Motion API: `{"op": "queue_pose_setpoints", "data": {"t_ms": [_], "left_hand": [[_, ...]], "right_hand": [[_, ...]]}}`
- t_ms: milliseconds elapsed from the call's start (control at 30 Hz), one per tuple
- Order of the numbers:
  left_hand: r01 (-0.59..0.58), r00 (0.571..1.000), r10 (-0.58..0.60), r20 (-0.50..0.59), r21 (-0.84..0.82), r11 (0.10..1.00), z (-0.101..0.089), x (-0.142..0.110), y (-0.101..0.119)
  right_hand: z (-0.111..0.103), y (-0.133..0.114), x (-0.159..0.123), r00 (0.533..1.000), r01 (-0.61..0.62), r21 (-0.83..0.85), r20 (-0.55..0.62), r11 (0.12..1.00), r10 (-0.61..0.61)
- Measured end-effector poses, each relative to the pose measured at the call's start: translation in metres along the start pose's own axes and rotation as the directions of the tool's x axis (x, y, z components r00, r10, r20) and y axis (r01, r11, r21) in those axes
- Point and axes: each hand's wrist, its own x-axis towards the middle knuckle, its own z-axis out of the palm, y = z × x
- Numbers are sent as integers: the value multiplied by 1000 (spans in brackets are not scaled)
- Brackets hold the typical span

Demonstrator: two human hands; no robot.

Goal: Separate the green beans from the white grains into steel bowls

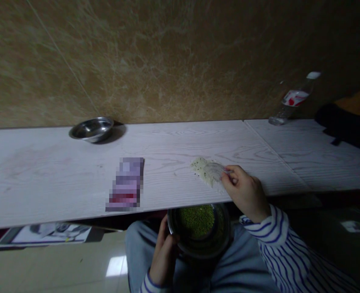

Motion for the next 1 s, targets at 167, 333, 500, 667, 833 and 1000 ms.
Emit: {"op": "queue_pose_setpoints", "data": {"t_ms": [167, 333, 500, 667, 833, 1000], "left_hand": [[-11, 1000, 11, 9, -27, 1000, -2, 0, -2], [-24, 999, 25, 38, -26, 999, -2, 2, -1], [-20, 999, 22, 45, -39, 999, -2, 1, 1], [3, 1000, -3, 10, -57, 998, -1, 0, 2], [-9, 1000, 10, 16, -52, 999, -1, -1, 2], [-1, 1000, 2, 24, -38, 999, 1, -1, 2]], "right_hand": [[2, -4, -2, 998, -16, 58, 58, 998, 12], [3, -9, -5, 988, -53, 136, 148, 989, 32], [0, -8, -10, 977, -118, 261, 204, 958, 65], [-6, 1, -17, 965, -202, 324, 227, 924, 131], [-15, 4, -27, 948, -259, 327, 268, 909, 173], [-12, -2, -38, 944, -243, 338, 299, 909, 141]]}}
